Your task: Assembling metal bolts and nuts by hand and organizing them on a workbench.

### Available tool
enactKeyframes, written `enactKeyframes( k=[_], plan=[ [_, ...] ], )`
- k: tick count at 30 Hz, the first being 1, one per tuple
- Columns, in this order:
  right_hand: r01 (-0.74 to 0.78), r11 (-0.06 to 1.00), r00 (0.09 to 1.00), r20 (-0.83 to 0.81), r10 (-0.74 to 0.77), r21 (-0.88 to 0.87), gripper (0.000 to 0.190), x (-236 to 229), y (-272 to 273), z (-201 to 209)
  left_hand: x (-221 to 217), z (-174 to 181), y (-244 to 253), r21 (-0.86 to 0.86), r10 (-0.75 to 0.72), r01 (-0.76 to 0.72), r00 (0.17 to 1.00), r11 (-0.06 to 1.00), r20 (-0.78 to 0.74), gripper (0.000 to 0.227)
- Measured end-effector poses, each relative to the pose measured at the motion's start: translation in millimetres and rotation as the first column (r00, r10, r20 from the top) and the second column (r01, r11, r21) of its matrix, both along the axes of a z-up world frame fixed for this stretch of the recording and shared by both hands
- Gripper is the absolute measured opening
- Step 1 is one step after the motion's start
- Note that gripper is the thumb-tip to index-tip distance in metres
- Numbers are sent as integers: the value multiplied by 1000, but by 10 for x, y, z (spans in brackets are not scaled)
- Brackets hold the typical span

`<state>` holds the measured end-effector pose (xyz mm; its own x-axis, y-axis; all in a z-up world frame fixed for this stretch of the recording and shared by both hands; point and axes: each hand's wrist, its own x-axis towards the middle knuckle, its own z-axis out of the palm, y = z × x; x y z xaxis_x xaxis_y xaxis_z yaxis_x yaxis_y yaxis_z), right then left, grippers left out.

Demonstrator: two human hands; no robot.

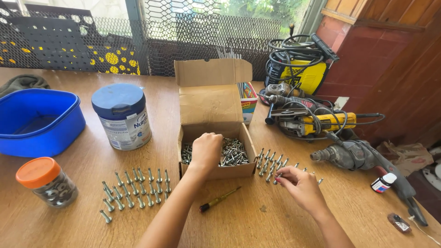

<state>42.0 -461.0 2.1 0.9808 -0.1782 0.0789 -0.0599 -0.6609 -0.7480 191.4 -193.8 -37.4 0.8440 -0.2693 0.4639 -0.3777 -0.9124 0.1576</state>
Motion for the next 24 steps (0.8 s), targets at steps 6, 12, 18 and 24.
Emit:
enactKeyframes(
  k=[6,12,18,24],
  plan=[
    [20,998,999,-26,-21,-65,32,119,-66,-187,154,-228,146,-41,-29,21,977,999,-210,13],
    [45,995,998,-28,-48,-92,35,107,-16,-175,98,-167,136,52,-35,58,934,997,-357,12],
    [23,994,1000,-18,-25,-108,35,135,-38,-236,43,-102,122,67,-49,84,907,994,-418,23],
    [22,990,1000,-8,-23,-141,36,151,-61,-273,130,-227,88,21,-87,106,902,994,-423,23]
  ],
)
